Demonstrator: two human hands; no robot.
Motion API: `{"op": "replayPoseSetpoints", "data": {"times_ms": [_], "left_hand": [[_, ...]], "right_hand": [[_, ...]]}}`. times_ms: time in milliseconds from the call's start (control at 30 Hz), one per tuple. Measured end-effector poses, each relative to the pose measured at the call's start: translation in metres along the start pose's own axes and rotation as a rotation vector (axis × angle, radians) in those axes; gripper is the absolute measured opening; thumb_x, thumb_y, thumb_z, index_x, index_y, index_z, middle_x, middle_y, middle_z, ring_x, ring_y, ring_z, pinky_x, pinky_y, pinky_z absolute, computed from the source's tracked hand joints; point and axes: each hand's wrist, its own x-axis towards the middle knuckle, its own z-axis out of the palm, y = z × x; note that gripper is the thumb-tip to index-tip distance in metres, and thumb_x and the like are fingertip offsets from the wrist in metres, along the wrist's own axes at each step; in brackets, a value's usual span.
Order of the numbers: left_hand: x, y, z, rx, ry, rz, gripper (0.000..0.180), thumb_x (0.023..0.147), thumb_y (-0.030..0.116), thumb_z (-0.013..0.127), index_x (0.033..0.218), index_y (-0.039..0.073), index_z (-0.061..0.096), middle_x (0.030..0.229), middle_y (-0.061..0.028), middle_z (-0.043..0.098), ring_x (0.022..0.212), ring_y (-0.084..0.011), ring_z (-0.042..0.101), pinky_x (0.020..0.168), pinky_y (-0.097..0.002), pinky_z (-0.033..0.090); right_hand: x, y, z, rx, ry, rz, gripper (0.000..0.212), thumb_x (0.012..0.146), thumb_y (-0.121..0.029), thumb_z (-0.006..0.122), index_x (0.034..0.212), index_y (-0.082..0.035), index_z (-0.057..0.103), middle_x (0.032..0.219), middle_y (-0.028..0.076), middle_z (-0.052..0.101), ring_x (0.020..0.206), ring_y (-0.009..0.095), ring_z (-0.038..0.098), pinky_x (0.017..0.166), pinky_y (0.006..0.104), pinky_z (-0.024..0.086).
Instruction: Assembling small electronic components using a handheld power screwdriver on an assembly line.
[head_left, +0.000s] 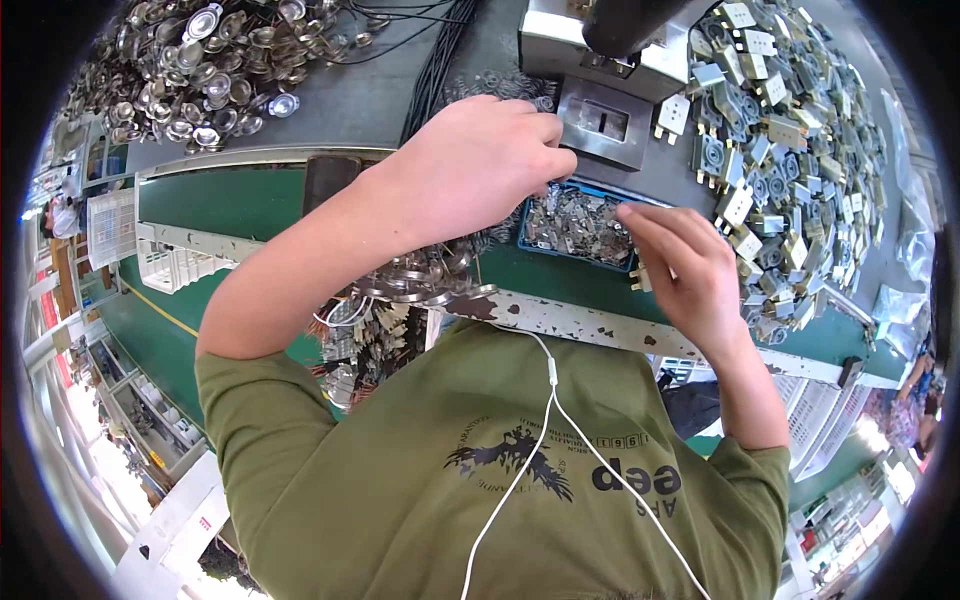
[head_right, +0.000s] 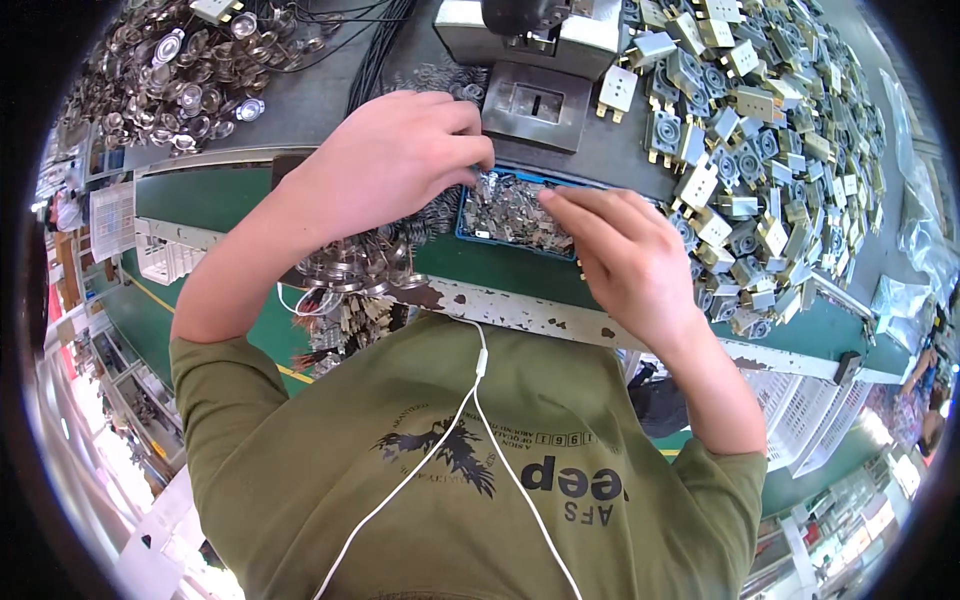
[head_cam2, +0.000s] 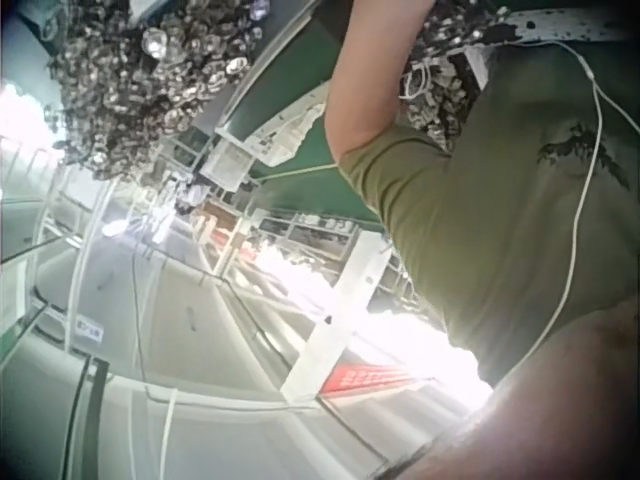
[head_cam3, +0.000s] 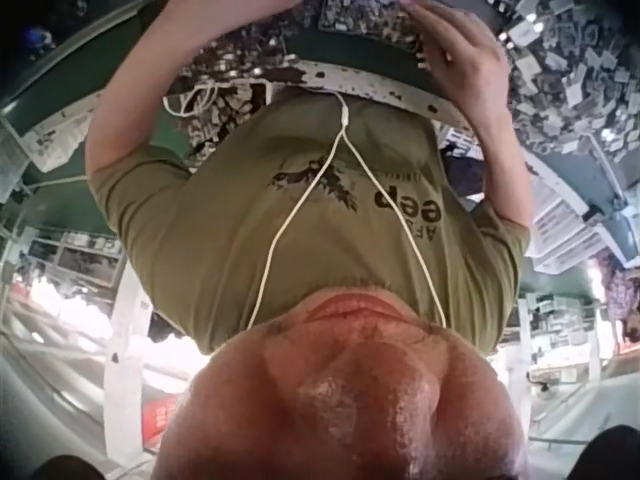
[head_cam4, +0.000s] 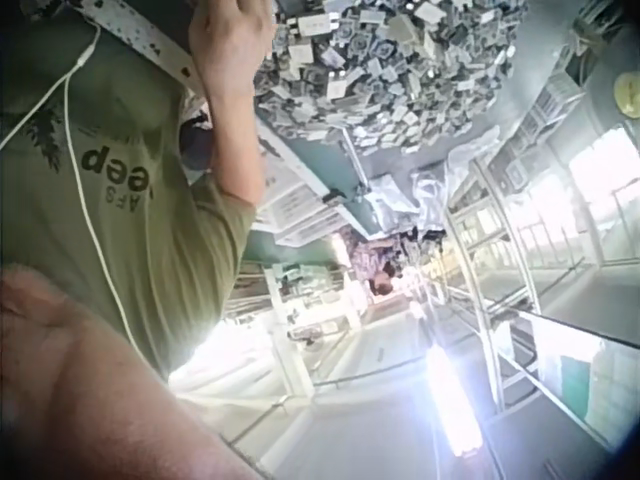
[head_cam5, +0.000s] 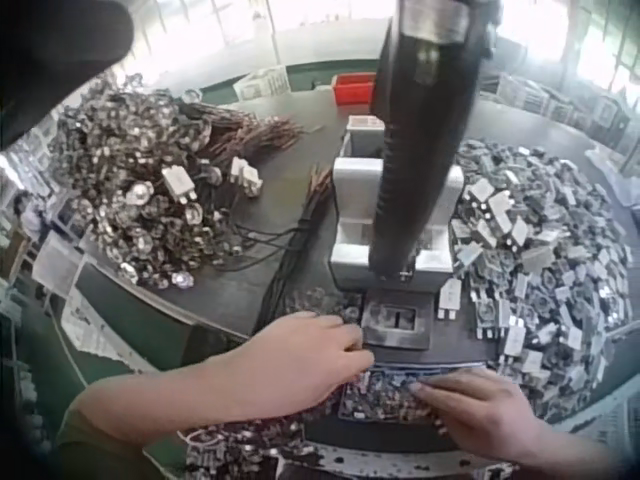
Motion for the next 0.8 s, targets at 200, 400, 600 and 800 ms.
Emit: {"op": "replayPoseSetpoints", "data": {"times_ms": [200, 400, 600, 800], "left_hand": [[0.012, 0.015, 0.017, 0.085, -0.047, 0.094, 0.005, 0.077, 0.014, 0.070, 0.081, 0.012, 0.070, 0.083, -0.0022, 0.065, 0.090, -0.0211, 0.068, 0.074, -0.0364, 0.053], [0.011, 0.018, 0.020, 0.152, -0.023, 0.157, 0.006, 0.076, 0.014, 0.070, 0.080, 0.012, 0.065, 0.085, -0.0015, 0.062, 0.089, -0.0176, 0.065, 0.073, -0.0328, 0.049], [0.013, 0.016, 0.014, -0.010, -0.044, 0.121, 0.012, 0.080, 0.010, 0.067, 0.092, 0.009, 0.063, 0.088, -0.0051, 0.062, 0.090, -0.0218, 0.066, 0.079, -0.0361, 0.051], [0.012, 0.008, 0.006, -0.078, -0.058, 0.086, 0.012, 0.085, 0.013, 0.068, 0.096, 0.008, 0.065, 0.090, -0.0064, 0.063, 0.090, -0.0243, 0.067, 0.081, -0.0395, 0.054]], "right_hand": [[-0.002, 0.002, -0.025, -0.030, 0.162, 0.063, 0.037, 0.085, 0.015, 0.068, 0.116, -0.003, 0.074, 0.107, 0.013, 0.074, 0.095, 0.027, 0.072, 0.080, 0.0353, 0.056], [0.000, 0.012, -0.076, -0.148, 0.383, 0.389, 0.029, 0.096, -0.004, 0.070, 0.126, -0.003, 0.070, 0.119, 0.010, 0.075, 0.107, 0.018, 0.070, 0.095, 0.0313, 0.053], [0.002, 0.052, -0.053, -0.640, 0.080, 0.316, 0.043, 0.087, -0.025, 0.080, 0.125, -0.009, 0.066, 0.108, 0.011, 0.071, 0.104, 0.032, 0.065, 0.094, 0.0436, 0.050], [0.007, 0.054, -0.050, -0.520, 0.007, 0.379, 0.050, 0.088, -0.005, 0.072, 0.136, -0.010, 0.060, 0.112, 0.014, 0.067, 0.106, 0.034, 0.065, 0.095, 0.0439, 0.051]]}}
